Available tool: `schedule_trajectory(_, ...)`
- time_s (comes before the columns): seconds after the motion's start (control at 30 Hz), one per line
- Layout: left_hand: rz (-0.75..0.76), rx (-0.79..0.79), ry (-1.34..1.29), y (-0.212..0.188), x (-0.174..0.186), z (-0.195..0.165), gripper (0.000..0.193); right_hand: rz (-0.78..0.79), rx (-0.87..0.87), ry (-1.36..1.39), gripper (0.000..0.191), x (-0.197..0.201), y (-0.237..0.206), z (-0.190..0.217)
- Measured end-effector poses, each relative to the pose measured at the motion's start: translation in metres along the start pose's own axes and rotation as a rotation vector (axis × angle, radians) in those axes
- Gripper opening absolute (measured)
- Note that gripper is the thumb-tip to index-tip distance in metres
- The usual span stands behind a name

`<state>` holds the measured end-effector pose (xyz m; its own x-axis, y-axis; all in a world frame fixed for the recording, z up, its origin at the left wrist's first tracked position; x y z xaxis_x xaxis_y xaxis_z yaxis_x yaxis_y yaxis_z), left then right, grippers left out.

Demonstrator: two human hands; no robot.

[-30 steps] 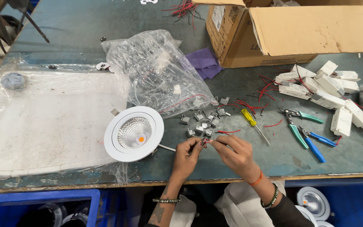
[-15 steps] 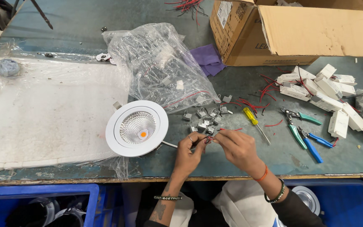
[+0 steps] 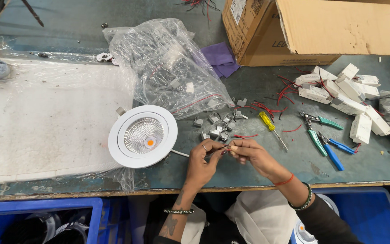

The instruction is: The person assembles LED downlight fixtures at a workbench, connecting the driver box wires to the lamp and joining small terminal connectors by hand, occasionally using pliers. They place completed downlights into a blue plastic crate and pick up new units to continue assembly.

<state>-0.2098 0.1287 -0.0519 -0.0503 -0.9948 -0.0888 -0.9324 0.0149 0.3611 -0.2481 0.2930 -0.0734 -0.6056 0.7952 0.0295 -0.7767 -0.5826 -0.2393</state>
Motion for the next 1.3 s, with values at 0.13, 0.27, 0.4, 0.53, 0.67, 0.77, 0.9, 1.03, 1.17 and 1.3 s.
schedule_trajectory(0.13,-0.009,0.106,-0.03,0.0,-0.001,0.013,0.005,-0.239,0.391,-0.51,0.013,-0.007,-0.018,0.048)
schedule_trajectory(0.27,-0.009,0.12,-0.037,0.0,-0.001,0.018,0.007,-0.468,0.689,-0.912,0.026,-0.029,-0.042,0.089)
schedule_trajectory(0.4,0.017,0.11,-0.016,-0.001,-0.003,0.018,0.007,-0.503,0.902,-1.13,0.017,-0.043,-0.052,0.105)
schedule_trajectory(0.53,0.014,0.114,-0.05,-0.001,-0.004,0.018,0.006,-0.477,0.98,-1.234,0.02,-0.045,-0.056,0.106)
schedule_trajectory(0.67,-0.005,0.116,-0.027,-0.002,-0.003,0.017,0.006,-0.431,1.002,-1.292,0.022,-0.047,-0.059,0.105)
schedule_trajectory(0.77,-0.008,0.076,-0.002,-0.002,-0.004,0.012,0.005,-0.412,0.961,-1.301,0.019,-0.048,-0.057,0.105)
schedule_trajectory(0.9,0.009,0.044,-0.003,-0.002,-0.005,0.007,0.004,-0.386,0.858,-1.137,0.013,-0.042,-0.053,0.102)
schedule_trajectory(1.03,0.019,0.033,0.038,-0.001,-0.007,0.001,0.003,-0.241,0.561,-0.773,0.011,-0.018,-0.035,0.081)
schedule_trajectory(1.17,0.027,-0.039,0.162,-0.001,-0.008,-0.012,0.008,-0.034,0.192,-0.306,0.016,0.006,-0.011,0.037)
schedule_trajectory(1.3,0.05,-0.066,0.196,0.0,-0.011,-0.019,0.012,0.082,-0.108,0.06,0.017,0.018,-0.002,-0.008)
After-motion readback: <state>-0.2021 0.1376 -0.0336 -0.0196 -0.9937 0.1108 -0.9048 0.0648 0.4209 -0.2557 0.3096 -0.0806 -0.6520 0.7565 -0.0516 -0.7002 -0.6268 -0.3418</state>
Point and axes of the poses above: each hand's wrist, its own y-axis towards the middle knuckle, its own x-axis out of the back of the hand, z = x × y, the point moved 8 cm from there along y, towards the middle knuckle, and after that the axes turned 2 degrees about z, right-handed, at the moved point
